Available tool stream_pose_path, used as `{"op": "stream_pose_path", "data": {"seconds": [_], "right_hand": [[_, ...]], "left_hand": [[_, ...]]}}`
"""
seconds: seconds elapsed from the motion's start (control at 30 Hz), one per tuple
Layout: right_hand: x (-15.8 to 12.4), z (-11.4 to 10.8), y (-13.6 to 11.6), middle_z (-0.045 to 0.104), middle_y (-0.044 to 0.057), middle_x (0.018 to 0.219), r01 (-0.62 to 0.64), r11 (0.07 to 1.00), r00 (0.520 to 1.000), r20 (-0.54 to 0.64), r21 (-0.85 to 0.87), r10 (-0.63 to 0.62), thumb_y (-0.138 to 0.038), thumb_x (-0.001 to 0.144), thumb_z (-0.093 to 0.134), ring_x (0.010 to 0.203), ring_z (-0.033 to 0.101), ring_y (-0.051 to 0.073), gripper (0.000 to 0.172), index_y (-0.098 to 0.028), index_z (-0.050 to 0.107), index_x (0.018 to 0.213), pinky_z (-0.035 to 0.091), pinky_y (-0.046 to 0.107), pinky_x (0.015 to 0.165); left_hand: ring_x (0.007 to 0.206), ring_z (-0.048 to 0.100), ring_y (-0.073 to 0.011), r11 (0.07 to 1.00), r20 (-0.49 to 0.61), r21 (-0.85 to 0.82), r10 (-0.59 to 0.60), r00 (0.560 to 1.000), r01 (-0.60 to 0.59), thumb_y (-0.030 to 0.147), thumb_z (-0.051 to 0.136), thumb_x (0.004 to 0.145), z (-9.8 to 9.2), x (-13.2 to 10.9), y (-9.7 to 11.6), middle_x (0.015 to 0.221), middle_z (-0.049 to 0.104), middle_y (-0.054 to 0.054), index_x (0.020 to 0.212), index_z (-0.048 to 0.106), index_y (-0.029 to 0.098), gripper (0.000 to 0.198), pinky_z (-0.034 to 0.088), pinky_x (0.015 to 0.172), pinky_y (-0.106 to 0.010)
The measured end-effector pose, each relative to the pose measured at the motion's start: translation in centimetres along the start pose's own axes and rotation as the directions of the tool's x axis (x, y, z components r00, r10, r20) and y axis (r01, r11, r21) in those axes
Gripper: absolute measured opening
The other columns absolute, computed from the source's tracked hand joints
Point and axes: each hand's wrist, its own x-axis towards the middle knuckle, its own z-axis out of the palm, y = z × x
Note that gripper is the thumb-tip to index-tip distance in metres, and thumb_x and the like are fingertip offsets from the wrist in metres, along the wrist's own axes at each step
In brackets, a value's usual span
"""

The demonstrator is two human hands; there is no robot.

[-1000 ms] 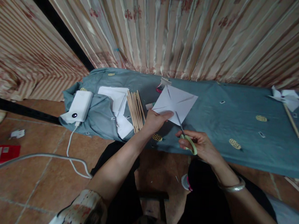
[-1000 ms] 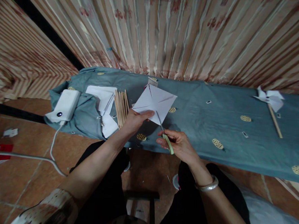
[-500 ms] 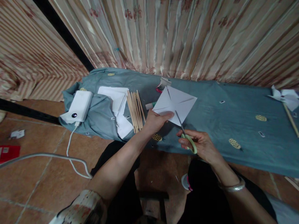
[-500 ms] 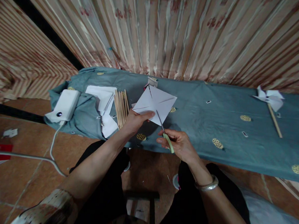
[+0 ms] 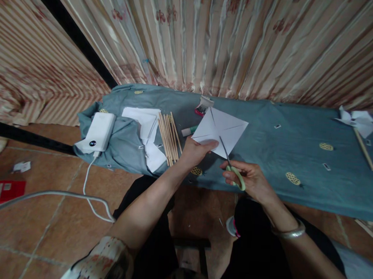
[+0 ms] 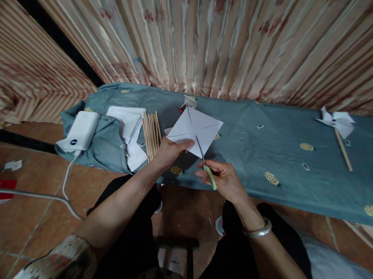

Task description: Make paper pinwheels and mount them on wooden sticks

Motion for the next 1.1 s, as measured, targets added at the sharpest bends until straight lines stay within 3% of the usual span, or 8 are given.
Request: {"op": "stream_pose_path", "data": {"seconds": [0.4, 1.1], "right_hand": [[0.02, -0.05, 0.06, 0.059, -0.004, 0.057, -0.004, 1.000, 1.000, 0.011, -0.012, 0.004, -0.053, 0.043, 0.090, 0.050, 0.054, 0.009, 0.050, -0.019, 0.075, 0.075, 0.051, 0.022, 0.049], [-0.10, 0.25, -0.28, 0.056, -0.004, 0.052, 0.044, 0.999, 0.999, -0.023, 0.002, -0.044, -0.049, 0.043, 0.092, 0.047, 0.050, 0.009, 0.045, -0.019, 0.075, 0.072, 0.044, 0.022, 0.044]], "left_hand": [[0.058, 0.052, -0.0128, 1.000, 0.003, 0.015, 0.009, 1.000, -0.009, 0.025, 0.076, 0.059, -0.07, -0.08, 0.05, 0.062, 0.060, -0.001, 0.065, 0.060, 0.015, 0.020, 0.041, 0.056, -0.026], [0.061, 0.056, -0.0157, 0.999, -0.025, 0.031, -0.006, 1.000, 0.007, 0.026, 0.079, 0.060, -0.08, -0.23, 0.08, 0.066, 0.063, -0.004, 0.071, 0.063, 0.015, 0.022, 0.045, 0.057, -0.029]]}}
